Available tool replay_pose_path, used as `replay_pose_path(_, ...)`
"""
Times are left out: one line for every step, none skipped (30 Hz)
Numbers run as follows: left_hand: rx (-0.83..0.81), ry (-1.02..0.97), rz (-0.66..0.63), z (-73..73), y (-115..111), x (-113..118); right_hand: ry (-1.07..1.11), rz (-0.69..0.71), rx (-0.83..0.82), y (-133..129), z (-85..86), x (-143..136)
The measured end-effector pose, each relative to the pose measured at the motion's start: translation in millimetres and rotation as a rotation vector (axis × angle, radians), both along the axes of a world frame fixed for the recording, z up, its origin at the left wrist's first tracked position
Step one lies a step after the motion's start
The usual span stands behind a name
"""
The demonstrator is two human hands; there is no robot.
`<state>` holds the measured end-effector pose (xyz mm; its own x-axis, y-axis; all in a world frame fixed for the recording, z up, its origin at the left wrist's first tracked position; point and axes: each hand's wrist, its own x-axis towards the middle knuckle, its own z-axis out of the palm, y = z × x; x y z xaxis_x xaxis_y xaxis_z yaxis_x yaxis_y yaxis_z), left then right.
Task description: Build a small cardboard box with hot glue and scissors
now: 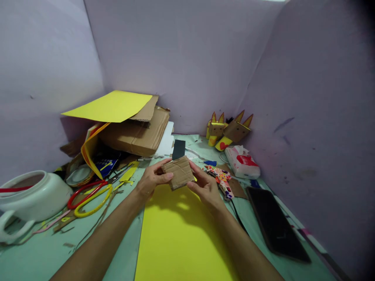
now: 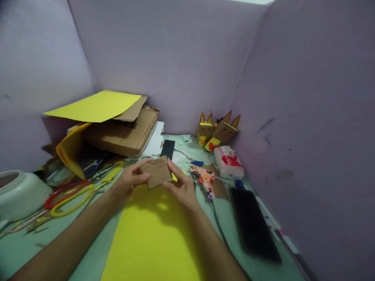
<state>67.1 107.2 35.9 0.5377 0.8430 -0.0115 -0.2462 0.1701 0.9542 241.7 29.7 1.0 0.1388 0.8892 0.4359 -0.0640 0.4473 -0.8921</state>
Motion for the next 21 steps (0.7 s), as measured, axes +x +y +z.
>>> replay_pose_path(0.008, 0.001, 0.002, -0.8, 0.4, -0.3, -0.003, -0.005, 0.014, 0.3, -1.4, -0.5)
replay_pose_path(0.013, 0.003, 0.005, -1.3, 0.6, -0.6, -0.004, -0.011, 0.027, 0.6, -2.7, -1.1)
replay_pose_path(0.016, 0.005, 0.006, -1.5, 0.6, -0.7, -0.004, -0.018, 0.035, 0.9, -3.7, -1.5)
replay_pose_path(0.020, 0.006, 0.006, -1.4, 0.4, -0.8, -0.007, -0.024, 0.039, 1.2, -4.3, -1.8)
replay_pose_path(0.024, 0.005, 0.004, -1.1, 0.2, -0.9, -0.010, -0.029, 0.041, 1.3, -4.3, -2.0)
replay_pose_path(0.029, 0.004, 0.003, -0.5, -0.1, -0.9, -0.011, -0.030, 0.042, 1.2, -3.8, -2.0)
replay_pose_path(0.030, 0.003, 0.003, 0.2, -0.4, -0.9, -0.011, -0.030, 0.046, 1.0, -2.8, -1.9)
replay_pose_path(0.028, -0.003, 0.008, 1.0, -0.7, -0.9, -0.010, -0.032, 0.050, 0.6, -1.3, -1.7)
replay_pose_path(0.022, -0.013, 0.012, 1.9, -0.9, -0.8, 0.004, -0.032, 0.049, 0.1, 0.4, -1.4)
replay_pose_path(0.009, -0.028, 0.014, 2.8, -1.1, -0.8, 0.032, -0.026, 0.041, -0.4, 2.2, -1.2)
replay_pose_path(-0.007, -0.044, 0.011, 3.6, -1.2, -0.7, 0.071, -0.015, 0.024, -0.8, 3.9, -1.1)
replay_pose_path(-0.028, -0.059, 0.003, 4.2, -1.2, -0.5, 0.119, 0.002, 0.000, -1.1, 5.3, -1.3)
replay_pose_path(-0.063, -0.071, -0.006, 4.5, -1.1, -0.2, 0.168, 0.026, -0.029, -1.2, 6.3, -1.7)
replay_pose_path(-0.111, -0.080, -0.017, 4.7, -1.1, 0.2, 0.211, 0.050, -0.058, -1.1, 6.7, -2.4)
replay_pose_path(-0.163, -0.083, -0.028, 4.6, -1.1, 0.7, 0.238, 0.062, -0.078, -0.8, 6.7, -3.4)
replay_pose_path(-0.212, -0.085, -0.035, 4.6, -1.1, 1.3, 0.249, 0.058, -0.091, -0.2, 6.1, -4.6)
replay_pose_path(-0.254, -0.088, -0.042, 4.6, -1.4, 1.9, 0.255, 0.046, -0.101, 0.4, 5.2, -5.9)
replay_pose_path(-0.291, -0.093, -0.053, 4.8, -1.9, 2.4, 0.258, 0.027, -0.103, 1.2, 4.0, -7.2)
replay_pose_path(-0.320, -0.100, -0.068, 5.2, -2.6, 2.9, 0.264, 0.005, -0.098, 1.9, 2.8, -8.5)
replay_pose_path(-0.344, -0.108, -0.085, 5.6, -3.6, 3.4, 0.274, -0.013, -0.093, 2.4, 1.6, -9.7)
replay_pose_path(-0.375, -0.119, -0.103, 6.1, -4.9, 3.9, 0.291, -0.023, -0.092, 2.8, 0.5, -10.8)
